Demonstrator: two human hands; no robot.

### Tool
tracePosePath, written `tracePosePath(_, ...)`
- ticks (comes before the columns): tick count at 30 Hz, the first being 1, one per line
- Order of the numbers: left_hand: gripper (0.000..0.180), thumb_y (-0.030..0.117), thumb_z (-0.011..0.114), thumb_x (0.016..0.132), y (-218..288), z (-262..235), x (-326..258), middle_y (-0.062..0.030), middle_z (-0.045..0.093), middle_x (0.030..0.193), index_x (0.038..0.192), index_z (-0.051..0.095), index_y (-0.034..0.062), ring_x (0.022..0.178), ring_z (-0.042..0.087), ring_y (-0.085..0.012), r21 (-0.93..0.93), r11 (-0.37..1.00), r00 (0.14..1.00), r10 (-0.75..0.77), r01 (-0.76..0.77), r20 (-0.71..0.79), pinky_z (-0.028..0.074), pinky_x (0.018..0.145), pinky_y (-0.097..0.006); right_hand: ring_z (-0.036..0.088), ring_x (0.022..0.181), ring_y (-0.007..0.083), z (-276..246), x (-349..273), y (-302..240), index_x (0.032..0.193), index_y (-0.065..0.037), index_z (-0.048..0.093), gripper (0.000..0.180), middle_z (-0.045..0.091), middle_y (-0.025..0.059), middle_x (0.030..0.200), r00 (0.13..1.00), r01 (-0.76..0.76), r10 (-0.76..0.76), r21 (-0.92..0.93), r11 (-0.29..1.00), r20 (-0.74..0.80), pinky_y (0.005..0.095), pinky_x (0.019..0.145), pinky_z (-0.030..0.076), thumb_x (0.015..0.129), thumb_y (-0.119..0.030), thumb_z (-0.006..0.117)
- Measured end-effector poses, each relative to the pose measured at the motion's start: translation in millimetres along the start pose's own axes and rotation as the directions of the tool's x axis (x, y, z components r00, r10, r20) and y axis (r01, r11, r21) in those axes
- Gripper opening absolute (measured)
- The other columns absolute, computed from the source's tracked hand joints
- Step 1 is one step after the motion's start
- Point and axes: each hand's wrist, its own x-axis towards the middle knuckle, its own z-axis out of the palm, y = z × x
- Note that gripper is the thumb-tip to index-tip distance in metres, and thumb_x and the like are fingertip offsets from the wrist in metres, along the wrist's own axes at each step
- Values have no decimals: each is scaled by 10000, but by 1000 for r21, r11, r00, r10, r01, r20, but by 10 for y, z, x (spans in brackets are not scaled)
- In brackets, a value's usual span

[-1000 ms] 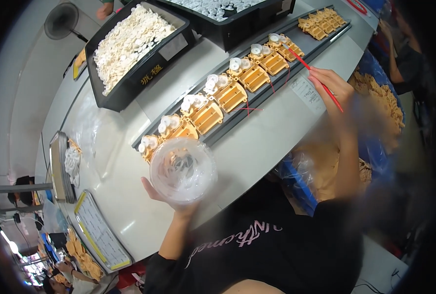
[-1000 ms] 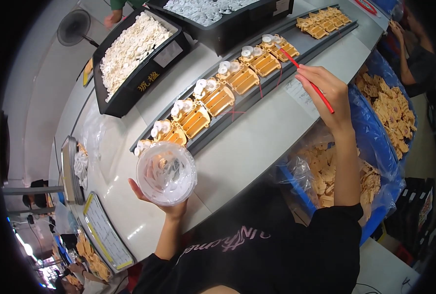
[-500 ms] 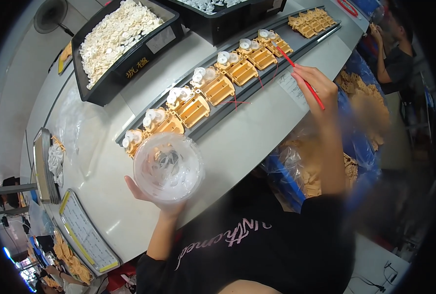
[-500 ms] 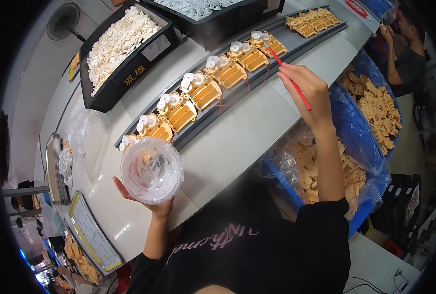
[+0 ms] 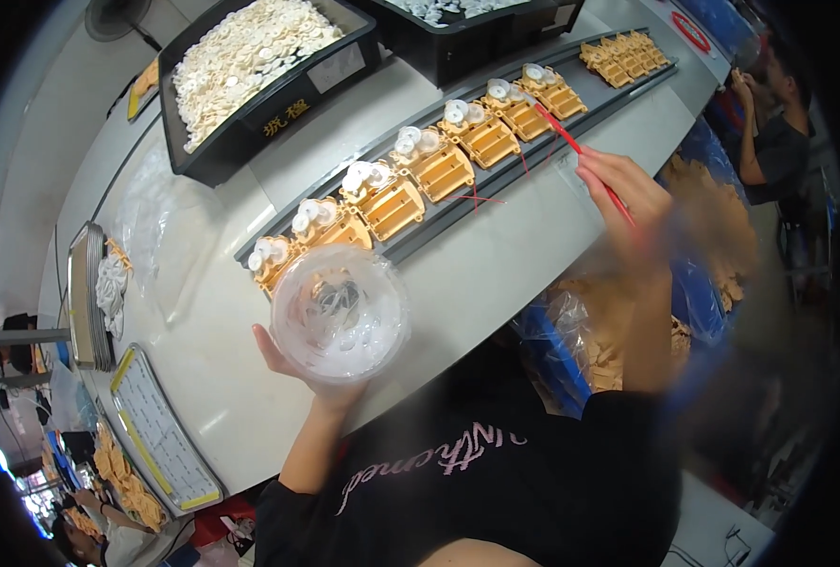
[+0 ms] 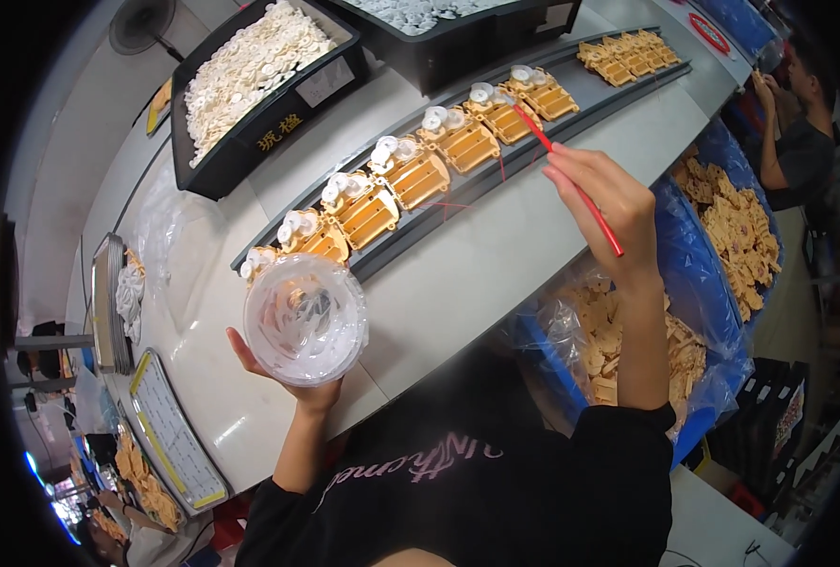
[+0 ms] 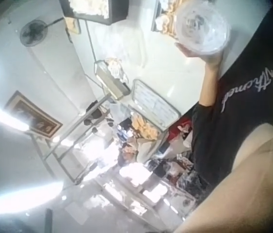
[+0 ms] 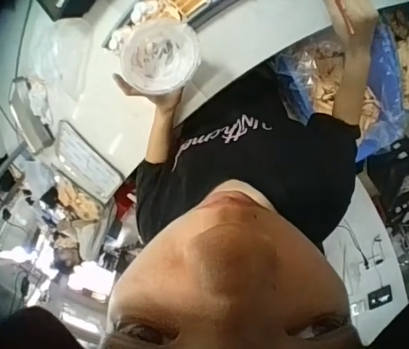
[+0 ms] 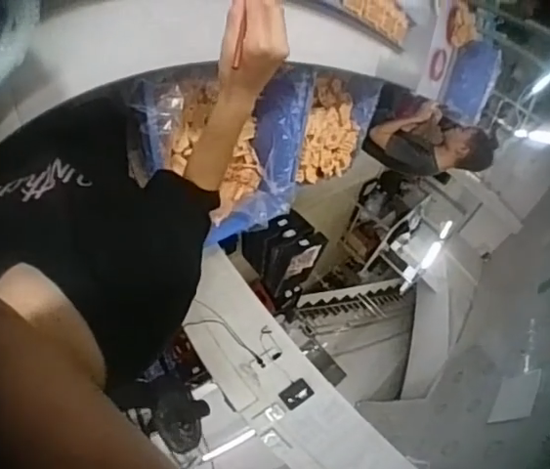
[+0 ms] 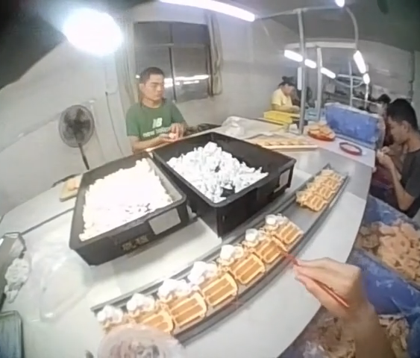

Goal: Assembling small gears and internal components into toy vehicle chassis.

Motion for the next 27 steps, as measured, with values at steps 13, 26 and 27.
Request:
tracePosePath(13,1296,201,892,543,319,-140,317,-222,316,1312,1383,-70,-18,1213,406,-325,178,983,999,37,-40,20,276,1070,-428,661,739,231,-279,-106,-472,864,85,641,176,665,199,865,999,33,-51,506,862,21,282,630,529,897,-34,515)
tracePosePath(26,1279,109,869,564,-558,-1387,57,-227,270,1373,1432,-69,36,1225,403,-340,124,913,837,-293,388,-462,385,1002,-454,611,966,171,1995,161,-2421,1110,34,577,285,607,124,1067,561,-799,-182,585,139,808,259,800,522,908,-167,591)
tracePosePath(27,1252,132,868,572,-611,-1444,60,-256,241,1404,1439,-29,27,1287,322,-390,41,906,772,-334,421,-540,324,1046,-473,611,966,171,2063,166,-2529,1110,34,577,285,607,124,1067,569,-790,-185,595,146,801,259,800,522,908,-167,591)
